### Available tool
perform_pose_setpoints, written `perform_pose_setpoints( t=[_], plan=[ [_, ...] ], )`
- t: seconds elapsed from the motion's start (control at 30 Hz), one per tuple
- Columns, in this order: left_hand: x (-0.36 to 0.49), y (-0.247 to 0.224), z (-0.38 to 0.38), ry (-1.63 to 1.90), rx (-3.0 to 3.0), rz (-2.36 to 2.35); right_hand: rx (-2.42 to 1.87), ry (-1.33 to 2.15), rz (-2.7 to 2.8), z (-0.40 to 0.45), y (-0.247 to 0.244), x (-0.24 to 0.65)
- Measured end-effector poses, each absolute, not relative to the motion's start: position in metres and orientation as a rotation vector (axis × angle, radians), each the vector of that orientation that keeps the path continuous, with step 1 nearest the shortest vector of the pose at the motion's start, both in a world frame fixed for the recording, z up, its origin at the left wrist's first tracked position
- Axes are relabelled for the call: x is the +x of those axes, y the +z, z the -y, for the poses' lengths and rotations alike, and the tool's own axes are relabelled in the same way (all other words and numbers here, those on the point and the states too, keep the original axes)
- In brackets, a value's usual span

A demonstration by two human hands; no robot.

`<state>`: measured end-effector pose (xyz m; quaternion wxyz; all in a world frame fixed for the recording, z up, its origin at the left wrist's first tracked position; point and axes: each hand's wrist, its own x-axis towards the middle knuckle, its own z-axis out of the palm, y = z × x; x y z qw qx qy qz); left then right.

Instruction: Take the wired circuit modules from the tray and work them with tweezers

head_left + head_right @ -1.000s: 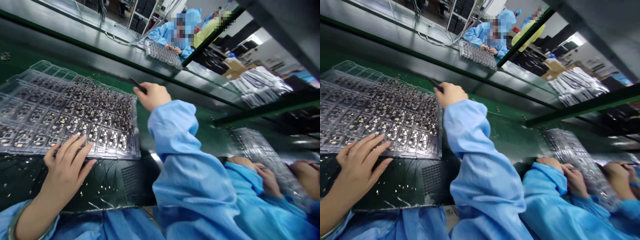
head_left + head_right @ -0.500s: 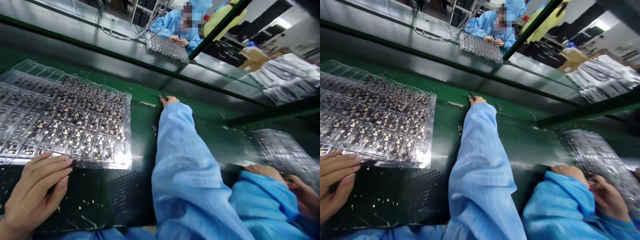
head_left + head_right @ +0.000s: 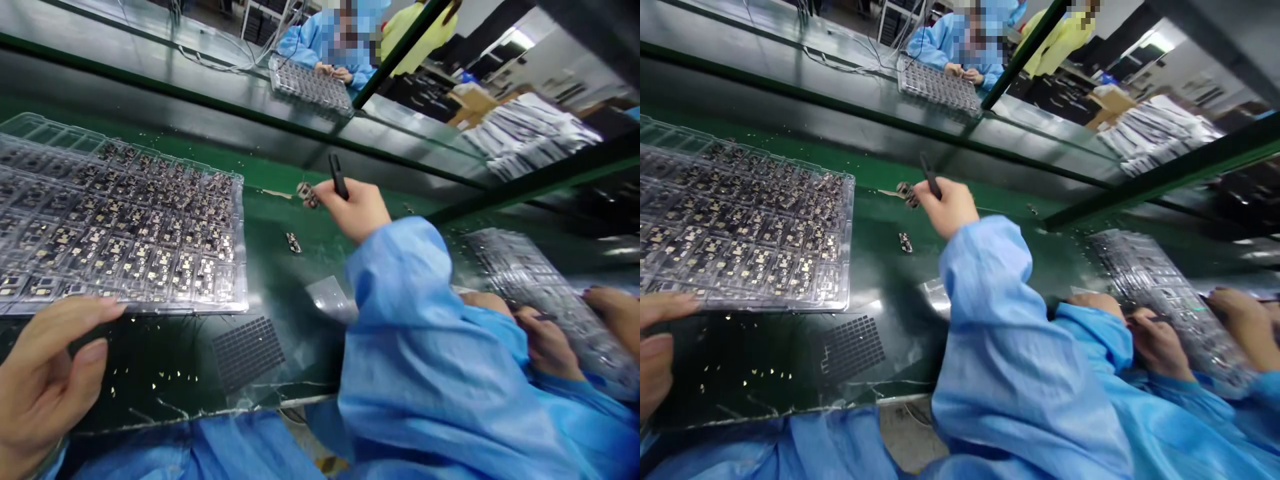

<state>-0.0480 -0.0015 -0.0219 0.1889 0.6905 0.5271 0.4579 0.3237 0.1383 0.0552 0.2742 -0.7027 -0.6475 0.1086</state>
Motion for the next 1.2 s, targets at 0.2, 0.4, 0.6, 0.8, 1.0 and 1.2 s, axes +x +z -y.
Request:
perform_pose_setpoints(
  t=[0.2, 0.4, 0.6, 0.8, 1.0, 1.2],
  plan=[
    [0.008, 0.012, 0.007, 0.788, 1.612, -1.136, -1.578, 0.886, 1.973, -0.017, 0.062, 0.252],
    [0.033, 0.011, 0.009, 0.682, 1.319, -0.899, -1.473, 1.018, 1.883, 0.036, 0.037, 0.226],
    [0.034, 0.009, 0.008, 0.677, 1.309, -0.93, -1.474, 0.97, 1.818, 0.052, 0.028, 0.218],
    [0.038, 0.003, 0.004, 0.659, 1.203, -0.929, -1.453, 0.918, 1.696, 0.054, 0.016, 0.215],
    [0.035, -0.002, 0.003, 0.658, 1.173, -0.937, -1.499, 0.941, 1.628, 0.054, 0.009, 0.214],
    [0.034, -0.003, 0.004, 0.64, 1.161, -0.956, -1.495, 0.946, 1.643, 0.054, 0.007, 0.213]
  ],
)
